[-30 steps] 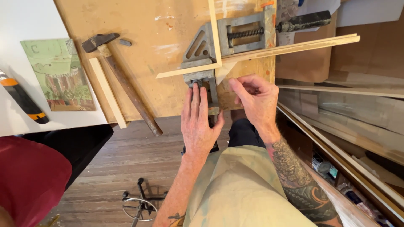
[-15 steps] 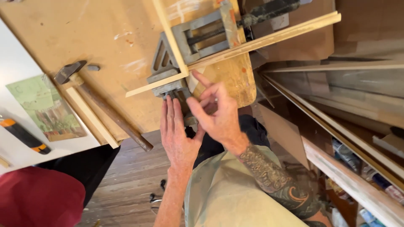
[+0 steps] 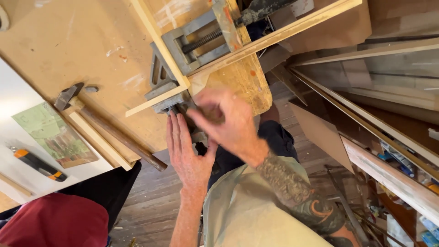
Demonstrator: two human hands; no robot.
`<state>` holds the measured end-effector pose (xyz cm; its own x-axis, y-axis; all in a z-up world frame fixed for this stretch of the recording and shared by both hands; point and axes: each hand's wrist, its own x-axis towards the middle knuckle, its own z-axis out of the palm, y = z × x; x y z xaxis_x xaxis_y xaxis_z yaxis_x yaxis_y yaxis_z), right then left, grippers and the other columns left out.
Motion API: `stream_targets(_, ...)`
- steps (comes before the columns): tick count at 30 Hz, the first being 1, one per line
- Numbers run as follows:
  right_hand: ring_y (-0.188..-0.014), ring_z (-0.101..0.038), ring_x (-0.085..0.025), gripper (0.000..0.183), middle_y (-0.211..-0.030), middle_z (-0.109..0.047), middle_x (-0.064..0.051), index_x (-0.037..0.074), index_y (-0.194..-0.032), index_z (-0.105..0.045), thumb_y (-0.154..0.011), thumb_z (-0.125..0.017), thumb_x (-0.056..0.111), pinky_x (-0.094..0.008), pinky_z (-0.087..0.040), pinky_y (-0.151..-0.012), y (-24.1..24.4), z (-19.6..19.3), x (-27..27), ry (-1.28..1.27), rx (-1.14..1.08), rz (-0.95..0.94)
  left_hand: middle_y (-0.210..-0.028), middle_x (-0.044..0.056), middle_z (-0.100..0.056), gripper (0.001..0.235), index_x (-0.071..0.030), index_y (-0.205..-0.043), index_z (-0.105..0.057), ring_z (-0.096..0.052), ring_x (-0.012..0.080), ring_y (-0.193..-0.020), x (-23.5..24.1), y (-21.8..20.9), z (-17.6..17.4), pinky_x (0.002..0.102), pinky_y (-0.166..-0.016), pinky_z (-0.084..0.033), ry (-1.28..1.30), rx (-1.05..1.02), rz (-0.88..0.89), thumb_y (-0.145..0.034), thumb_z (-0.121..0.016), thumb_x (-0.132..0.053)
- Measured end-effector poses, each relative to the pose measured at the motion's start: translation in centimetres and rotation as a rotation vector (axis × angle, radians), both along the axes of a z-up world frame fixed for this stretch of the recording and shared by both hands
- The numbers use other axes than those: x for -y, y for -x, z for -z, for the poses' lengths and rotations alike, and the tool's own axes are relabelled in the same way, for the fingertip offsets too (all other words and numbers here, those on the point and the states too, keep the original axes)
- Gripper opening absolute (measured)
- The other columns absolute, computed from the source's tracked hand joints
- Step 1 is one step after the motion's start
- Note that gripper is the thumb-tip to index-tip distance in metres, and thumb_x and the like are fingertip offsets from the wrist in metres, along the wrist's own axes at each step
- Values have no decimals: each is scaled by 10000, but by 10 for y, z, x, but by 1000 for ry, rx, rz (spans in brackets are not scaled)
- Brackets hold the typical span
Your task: Assembling small wooden frames by aligning strips in a corner clamp and applying wood glue.
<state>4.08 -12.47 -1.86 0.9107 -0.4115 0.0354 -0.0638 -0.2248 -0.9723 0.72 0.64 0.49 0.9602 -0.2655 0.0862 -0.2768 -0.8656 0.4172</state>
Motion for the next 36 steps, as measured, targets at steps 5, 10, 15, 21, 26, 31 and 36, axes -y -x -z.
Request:
stream_targets(5, -538, -642, -183, 295, -756, -621, 35, 190, -942, -620, -848, -874, 305, -318, -537, -512, -28, 28, 26, 346, -35, -181, -1548, 246, -494, 786, 7, -1535, -467, -505, 402, -1417, -1, -1, 2, 490, -1144, -464, 9, 23, -9, -868, -812, -227)
stream_targets(10, -570, -676, -131, 324, -757, -639, 75, 210, -941, -617, -841, -907, 315, -257, -543, -546, -41, 22, 42, 406, 10, -302, -1527, 239, -523, 773, 0, -1516, -501, -526, 384, -1405, -1, -1, -1, 462, -1145, -471, 20, 42, -38, -853, -819, -238)
stream_targets(15, -526, -650, -144, 178, -785, -682, -32, 130, -1027, -759, -898, -854, 54, -240, -524, -454, -38, 4, 47, 141, -1, -208, -1538, 249, -500, 789, 13, -1509, -493, -506, 401, -1414, 5, 0, -6, 495, -1164, -439, 66, -7, -65, -829, -842, -180)
stream_targets(21, -503, -610, -81, 198, -756, -659, 19, 160, -1040, -814, -910, -790, 12, -188, -511, -410, -30, -14, 39, 259, 75, -216, -1445, 212, -523, 793, 1, -1446, -551, -528, 396, -1360, 12, -8, -15, 533, -1174, -412, 127, 50, -107, -795, -870, -320)
stream_targets(26, -521, -618, -212, 137, -673, -636, -51, 112, -901, -756, -1008, -686, 63, -295, -498, -457, -9, -20, 58, 184, -25, -295, -1392, 168, -537, 536, -7, -1401, -622, -536, 339, -1312, 24, -41, -29, 566, -1169, -374, -40, 145, -23, -944, -676, -281)
stream_targets(31, -493, -587, -150, 249, -620, -610, -22, 114, -789, -732, -1028, -720, 181, -255, -470, -451, -2, -23, 72, 206, -145, -339, -1381, 162, -550, 550, 9, -1394, -616, -559, 308, -1307, 27, -51, -21, 582, -1166, -366, -109, 183, 10, -897, -693, -212)
stream_targets(36, -571, -677, -199, 82, -792, -707, -91, 95, -967, -777, -906, -788, 148, -310, -566, -512, -54, -67, 57, 236, -315, -383, -1331, 134, -588, 448, -2, -1322, -670, -598, 276, -1253, 26, -60, -22, 537, -1144, -414, -84, 240, 8, -908, -684, -173)
